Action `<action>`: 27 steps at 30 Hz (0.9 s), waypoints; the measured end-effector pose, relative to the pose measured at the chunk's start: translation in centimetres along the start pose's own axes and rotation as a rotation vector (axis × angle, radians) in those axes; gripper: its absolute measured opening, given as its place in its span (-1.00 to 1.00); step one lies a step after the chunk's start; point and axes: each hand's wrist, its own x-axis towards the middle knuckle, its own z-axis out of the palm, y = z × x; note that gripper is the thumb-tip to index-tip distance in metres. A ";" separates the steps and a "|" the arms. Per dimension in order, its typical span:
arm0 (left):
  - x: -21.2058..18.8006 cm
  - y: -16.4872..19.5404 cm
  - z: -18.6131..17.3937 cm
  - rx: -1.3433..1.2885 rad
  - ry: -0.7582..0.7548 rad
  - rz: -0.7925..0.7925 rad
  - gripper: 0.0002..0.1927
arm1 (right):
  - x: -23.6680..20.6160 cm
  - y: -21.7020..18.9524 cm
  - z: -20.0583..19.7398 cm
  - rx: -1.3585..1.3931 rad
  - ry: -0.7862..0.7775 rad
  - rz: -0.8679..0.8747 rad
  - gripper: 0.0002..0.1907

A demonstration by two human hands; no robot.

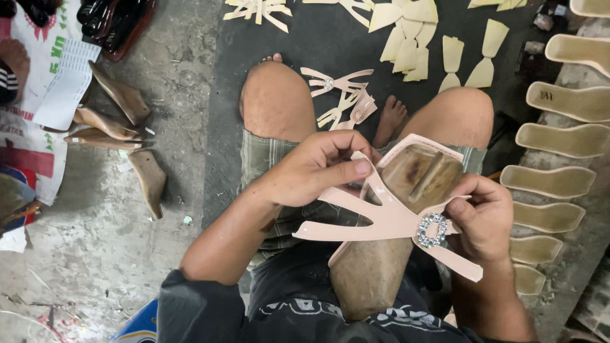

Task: The person assembles a pair of beige sandals by attaching straps and decorative elements to a wooden shoe last. They use a hammer to secure the components in place, repeating the process for multiple units.

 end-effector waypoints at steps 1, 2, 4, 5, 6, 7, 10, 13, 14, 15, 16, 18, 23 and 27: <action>0.1 0.0 -0.1 0.002 -0.008 0.008 -0.82 | 0.1 0.0 0.0 -0.004 -0.007 -0.005 -0.64; 0.2 0.0 -0.1 0.005 -0.009 0.014 -0.82 | 0.1 0.0 0.0 -0.006 -0.012 -0.011 -0.64; 0.4 -0.1 -0.3 0.014 -0.015 0.020 -0.82 | 0.2 0.0 0.2 0.021 0.005 0.005 -0.64; 0.5 -0.1 -0.4 -0.012 -0.018 -0.002 -0.82 | 0.2 0.0 0.4 0.035 0.014 0.014 -0.64; 0.6 -0.1 -0.5 -0.037 -0.021 -0.023 -0.82 | 0.2 -0.1 0.5 0.063 -0.008 0.009 -0.65; 0.7 -0.2 -0.6 -0.062 -0.025 -0.046 -0.81 | 0.2 -0.1 0.7 0.092 -0.029 0.006 -0.66; 1.1 -0.4 -0.9 -0.147 -0.013 -0.154 -0.80 | 0.3 -0.4 1.1 0.097 -0.036 0.030 -0.68; 1.3 -0.2 -1.3 -0.119 0.026 -0.066 -0.71 | 0.5 -0.7 1.3 0.089 -0.053 0.047 -0.71; 1.2 0.1 -1.4 -0.059 0.029 -0.070 -0.73 | 0.6 -0.8 1.4 0.090 -0.067 0.047 -0.72; 1.1 0.5 -1.4 -0.002 0.034 -0.077 -0.75 | 0.6 -0.9 1.4 0.059 -0.088 0.033 -0.72; 0.9 0.9 -1.3 0.052 0.035 -0.088 -0.76 | 0.7 -0.9 1.4 0.029 -0.104 0.021 -0.73; 0.2 2.1 -1.0 0.225 0.072 -0.084 -0.79 | 0.8 -1.1 1.5 -0.003 -0.113 0.030 -0.75; -1.9 4.6 0.9 0.410 0.085 -0.202 -0.71 | 0.5 -1.7 2.1 0.083 -0.123 0.138 -0.81; -1.4 5.2 1.2 0.258 0.014 -0.208 -0.67 | 0.0 -2.9 3.1 0.069 -0.190 0.106 -0.81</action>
